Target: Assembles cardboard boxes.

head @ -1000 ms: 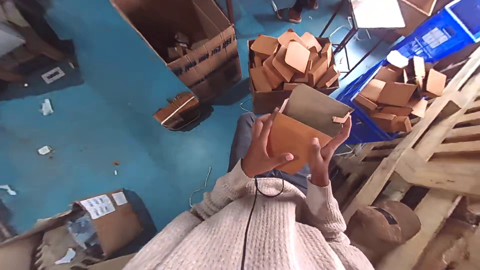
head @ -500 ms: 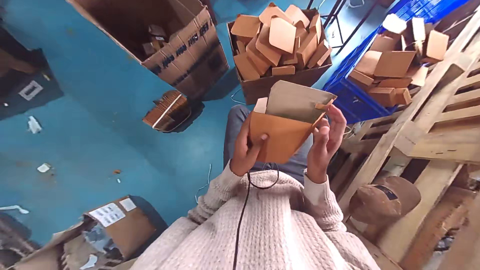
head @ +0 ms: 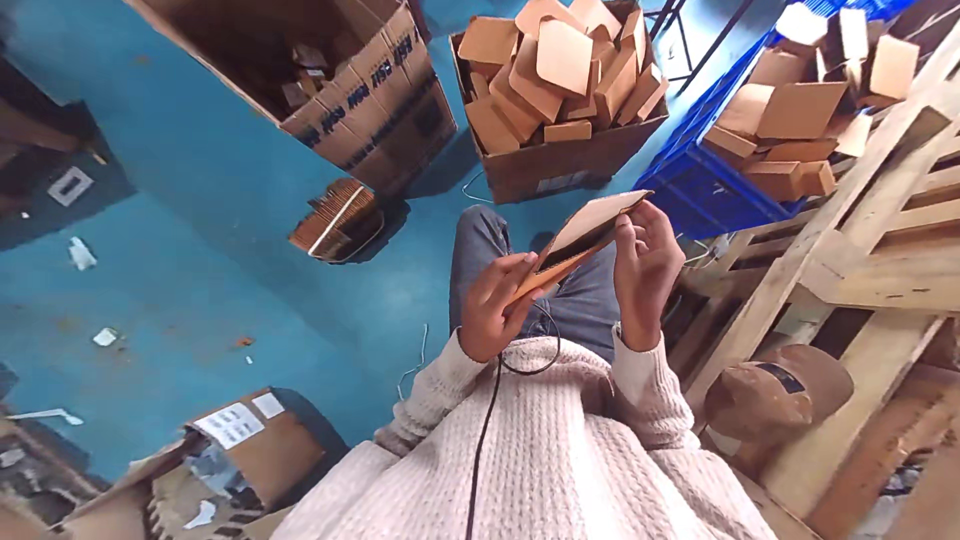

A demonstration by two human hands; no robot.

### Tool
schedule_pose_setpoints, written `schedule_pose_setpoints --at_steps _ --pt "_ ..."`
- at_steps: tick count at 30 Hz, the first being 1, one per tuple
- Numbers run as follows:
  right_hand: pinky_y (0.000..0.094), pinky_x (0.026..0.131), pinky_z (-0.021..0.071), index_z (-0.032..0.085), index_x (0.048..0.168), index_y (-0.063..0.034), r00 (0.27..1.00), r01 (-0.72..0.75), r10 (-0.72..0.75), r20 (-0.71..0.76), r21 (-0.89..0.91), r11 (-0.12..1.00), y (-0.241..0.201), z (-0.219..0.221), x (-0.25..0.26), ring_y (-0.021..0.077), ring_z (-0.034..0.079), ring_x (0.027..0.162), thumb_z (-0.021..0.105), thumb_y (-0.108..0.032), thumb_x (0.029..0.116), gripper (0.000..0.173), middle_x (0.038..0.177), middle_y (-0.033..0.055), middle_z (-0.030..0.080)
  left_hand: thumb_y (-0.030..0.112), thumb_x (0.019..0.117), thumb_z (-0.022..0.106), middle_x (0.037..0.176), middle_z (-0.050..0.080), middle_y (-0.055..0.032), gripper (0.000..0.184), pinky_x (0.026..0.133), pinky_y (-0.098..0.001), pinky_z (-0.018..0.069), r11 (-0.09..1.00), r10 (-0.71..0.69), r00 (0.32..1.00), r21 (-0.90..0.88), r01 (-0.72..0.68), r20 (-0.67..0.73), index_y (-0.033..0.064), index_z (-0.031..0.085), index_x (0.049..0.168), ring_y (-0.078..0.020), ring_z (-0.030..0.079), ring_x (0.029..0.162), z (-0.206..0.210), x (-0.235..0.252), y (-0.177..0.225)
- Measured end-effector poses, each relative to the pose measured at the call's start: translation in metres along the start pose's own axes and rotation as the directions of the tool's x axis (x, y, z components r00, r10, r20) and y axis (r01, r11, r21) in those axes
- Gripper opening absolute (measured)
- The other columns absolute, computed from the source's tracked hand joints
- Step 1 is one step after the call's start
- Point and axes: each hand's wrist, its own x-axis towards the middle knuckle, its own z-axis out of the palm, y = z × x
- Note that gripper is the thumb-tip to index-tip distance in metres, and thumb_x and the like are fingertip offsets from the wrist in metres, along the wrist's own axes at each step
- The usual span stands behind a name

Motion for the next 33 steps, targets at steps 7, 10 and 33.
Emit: schedule_pose_setpoints --at_steps 7,10,33 --pt "0.0332 0.082 0.0616 0.064 0.124 0.0046 0.997 0.082 -0.081 -0.018 0.058 0.995 0.001 -0.010 0.002 0.0154 0.072 0.096 0.062 -0.022 0.1027 0.034 0.110 0.0133 0.072 0.021 0.1022 0.062 0.116 0.068 -0.0136 0.036 0.096 -0.0261 0.0542 0.993 -0.111 0.991 -0.048 0.107 -0.071 0.0007 0.062 0.131 -0.0096 0.065 0.108 0.001 -0.003 -0.001" --pt "0.0324 0.079 0.0618 0.062 0.127 0.0009 0.999 -0.031 0.027 0.032 0.133 0.991 -0.003 -0.010 0.002 0.0144 0.072 0.094 0.069 -0.022 0.0978 0.037 0.110 0.0110 0.071 0.023 0.1028 0.061 0.117 0.068 -0.0145 0.038 0.099 -0.0270 0.0526 0.995 -0.097 0.993 -0.028 0.096 -0.060 -0.0006 0.061 0.132 -0.0103 0.064 0.111 0.001 -0.002 -0.001" --pt "0.0577 0.091 0.0531 0.073 0.116 -0.0050 0.694 -0.715 0.699 -0.169 -0.274 0.643 0.211 -0.098 -0.020 0.0336 0.070 0.103 0.059 -0.028 0.0999 0.031 0.110 0.0171 0.073 0.004 0.1042 0.050 0.130 0.055 -0.0228 0.048 0.102 -0.0258 0.0476 0.841 -0.483 0.642 -0.112 0.529 -0.596 -0.0199 0.034 0.143 -0.0161 0.058 0.117 -0.080 0.020 -0.030"
